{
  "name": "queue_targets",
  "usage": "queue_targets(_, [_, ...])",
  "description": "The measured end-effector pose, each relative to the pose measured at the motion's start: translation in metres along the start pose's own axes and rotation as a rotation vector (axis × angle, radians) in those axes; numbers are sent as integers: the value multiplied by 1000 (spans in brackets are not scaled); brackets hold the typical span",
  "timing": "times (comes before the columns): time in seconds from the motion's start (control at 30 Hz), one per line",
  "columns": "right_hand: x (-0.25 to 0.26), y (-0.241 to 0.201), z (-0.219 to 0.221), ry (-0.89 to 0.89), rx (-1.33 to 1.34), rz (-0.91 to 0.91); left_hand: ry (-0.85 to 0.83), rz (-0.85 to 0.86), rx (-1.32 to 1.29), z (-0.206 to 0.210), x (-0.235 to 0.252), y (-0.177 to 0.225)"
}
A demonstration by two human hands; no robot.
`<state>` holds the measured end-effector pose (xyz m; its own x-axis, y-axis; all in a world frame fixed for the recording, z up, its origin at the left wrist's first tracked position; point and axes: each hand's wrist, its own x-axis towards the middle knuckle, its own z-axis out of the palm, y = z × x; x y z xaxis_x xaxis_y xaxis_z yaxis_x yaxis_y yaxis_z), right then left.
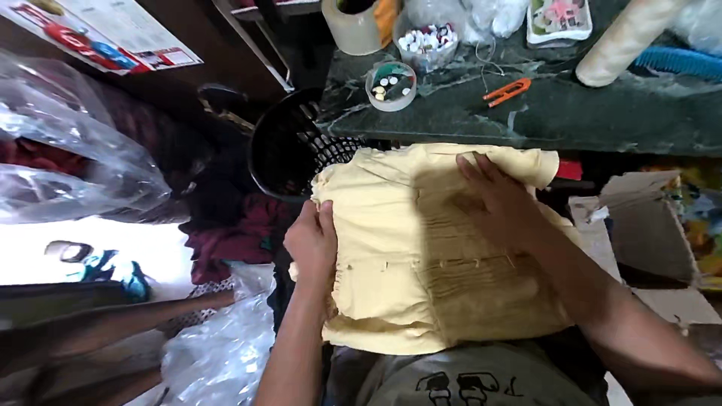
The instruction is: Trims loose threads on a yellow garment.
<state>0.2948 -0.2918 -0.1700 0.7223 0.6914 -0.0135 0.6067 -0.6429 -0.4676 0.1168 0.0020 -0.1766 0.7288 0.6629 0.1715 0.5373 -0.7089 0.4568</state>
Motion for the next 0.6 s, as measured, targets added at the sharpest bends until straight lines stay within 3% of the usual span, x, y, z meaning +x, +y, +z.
queue_targets(0.17, [47, -9, 4, 171, 68, -157, 35, -28, -126, 23, 4, -25])
queue_targets(0.33, [47, -16, 6, 321, -74, -261, 112, -27, -563, -11, -61, -31])
queue_targets(0.43, [59, -20, -4, 551, -89, -324, 73, 87, -629, -32, -99, -18])
queue_targets(0.53, [60, -50, -16, 378, -95, -291, 35, 96, -482, -46, -117, -13])
queue_targets(0.6, [49, -80, -9, 259, -31, -424, 25, 61, -433, -48, -121, -15])
